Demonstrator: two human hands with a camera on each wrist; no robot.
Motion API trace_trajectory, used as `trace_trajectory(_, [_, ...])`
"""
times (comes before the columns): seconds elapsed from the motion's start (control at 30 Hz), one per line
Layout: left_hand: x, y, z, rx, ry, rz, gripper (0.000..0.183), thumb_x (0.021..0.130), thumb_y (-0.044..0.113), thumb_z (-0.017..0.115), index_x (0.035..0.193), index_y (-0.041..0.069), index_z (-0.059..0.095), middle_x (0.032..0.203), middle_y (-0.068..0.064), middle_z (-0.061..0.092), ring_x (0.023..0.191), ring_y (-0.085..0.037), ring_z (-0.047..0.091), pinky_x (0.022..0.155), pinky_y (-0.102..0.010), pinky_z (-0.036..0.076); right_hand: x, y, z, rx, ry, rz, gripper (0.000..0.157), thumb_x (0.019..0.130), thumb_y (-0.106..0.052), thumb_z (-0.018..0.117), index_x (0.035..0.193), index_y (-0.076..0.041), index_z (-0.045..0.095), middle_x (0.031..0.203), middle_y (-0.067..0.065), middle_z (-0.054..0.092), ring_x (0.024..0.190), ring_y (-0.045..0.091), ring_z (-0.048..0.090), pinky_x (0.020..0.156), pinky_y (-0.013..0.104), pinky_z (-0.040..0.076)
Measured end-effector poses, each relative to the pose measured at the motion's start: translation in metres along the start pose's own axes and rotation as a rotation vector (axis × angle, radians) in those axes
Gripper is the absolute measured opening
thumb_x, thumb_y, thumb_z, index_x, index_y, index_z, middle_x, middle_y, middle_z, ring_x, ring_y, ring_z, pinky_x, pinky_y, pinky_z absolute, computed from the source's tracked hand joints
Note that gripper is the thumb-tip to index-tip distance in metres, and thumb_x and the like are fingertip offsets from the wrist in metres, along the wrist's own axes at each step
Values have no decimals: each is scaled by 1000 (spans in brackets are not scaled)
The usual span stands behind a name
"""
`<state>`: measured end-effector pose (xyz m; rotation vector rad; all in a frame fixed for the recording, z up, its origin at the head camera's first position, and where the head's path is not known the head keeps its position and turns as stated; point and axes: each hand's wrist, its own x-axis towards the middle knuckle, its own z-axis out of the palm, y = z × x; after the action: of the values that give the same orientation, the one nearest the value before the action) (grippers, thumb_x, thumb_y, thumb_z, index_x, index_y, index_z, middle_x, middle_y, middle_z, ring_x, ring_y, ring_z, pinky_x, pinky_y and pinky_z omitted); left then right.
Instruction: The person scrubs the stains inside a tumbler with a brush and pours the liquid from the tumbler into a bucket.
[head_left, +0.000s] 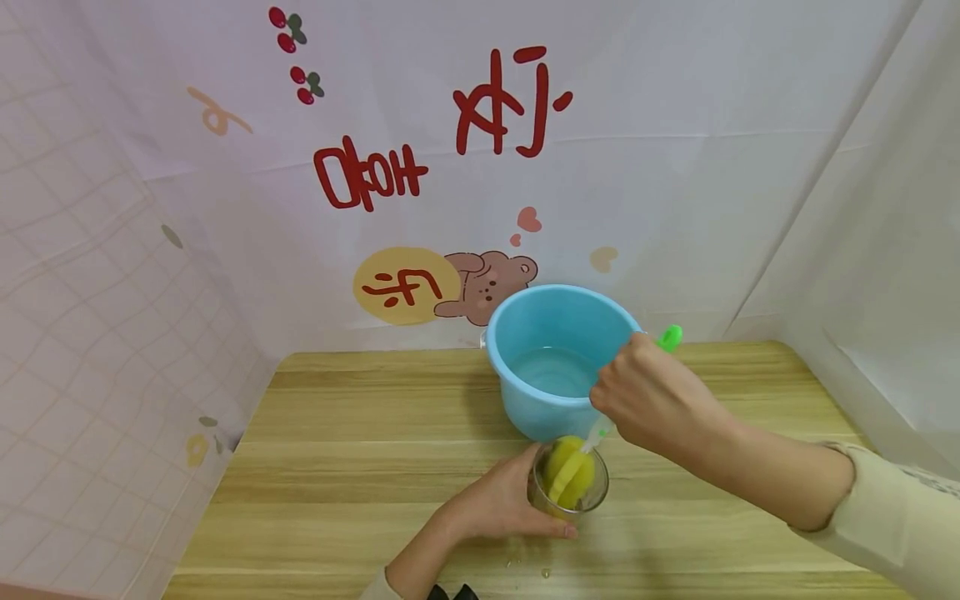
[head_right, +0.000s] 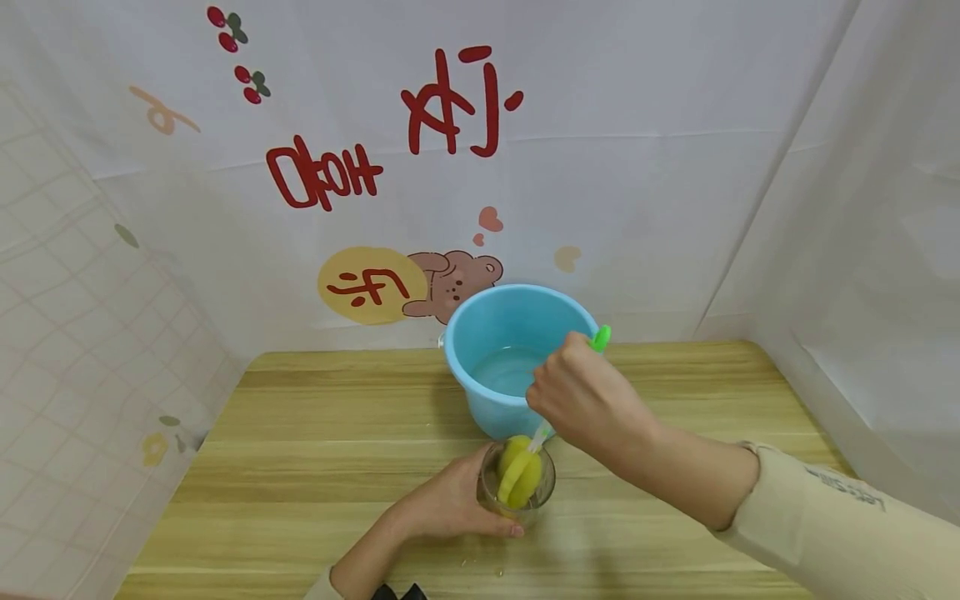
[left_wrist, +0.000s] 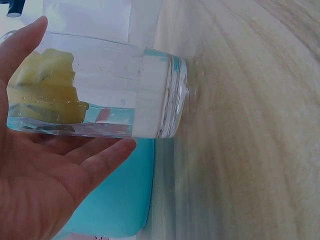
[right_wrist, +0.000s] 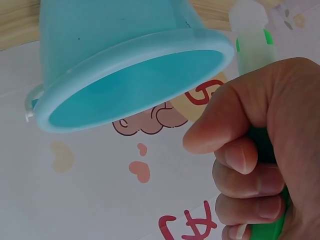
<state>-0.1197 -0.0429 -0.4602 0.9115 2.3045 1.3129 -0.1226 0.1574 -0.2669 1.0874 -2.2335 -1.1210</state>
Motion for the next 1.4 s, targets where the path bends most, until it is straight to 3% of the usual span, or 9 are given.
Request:
trace_trajectory(0.17, [0,-1,0,-10,-5,18,92,67,59,77,141,34,28,130,16,46,118,-2,45,99,-30,40,-6,1,3,21,7,8,34,60,-2,50,48,-19,23,48,-4,13,50,12,15,51,25,18])
trace_trajectory(0.33, [0,-2,0,-40,-6,42,88,67,58,78,138,35,32,127,17,49,114,-1,48,95,-27,42,-13,1,3,37,2,11,34,62,-1,52,47,-16,25,45,-2,18,45,15,23,49,24,21])
trace_trajectory(0.63, [-1,-2,-1,-48,-12,14,83,66,58,78,134,34,36,127,15,49,115,-2,47,94,-28,43,-20,1,-4,-61,45,3,27,65,-5,53,50,-5,31,48,14,43,46,30,45,48,23,20])
trace_trajectory(0.9, [0,-3,0,-96,-19,51,81,68,53,80,133,36,36,124,16,51,112,-2,49,90,-25,45,-20,0,-12,-87,83,-5,22,64,-2,46,48,1,31,45,19,42,47,32,45,49,23,19])
trace_trajectory(1.13, [1,-2,2,-85,-12,62,87,68,49,82,138,39,30,125,18,50,112,-1,49,95,-26,41,-15,-4,-22,-110,80,-6,27,63,-1,56,49,4,34,44,19,43,44,30,43,49,24,21])
trace_trajectory(1.4, [1,-1,2,-59,-1,56,89,68,47,82,139,40,29,126,19,49,112,0,49,98,-27,40,-5,-6,-25,-106,75,7,24,63,0,57,47,4,39,45,18,46,45,32,47,48,26,23])
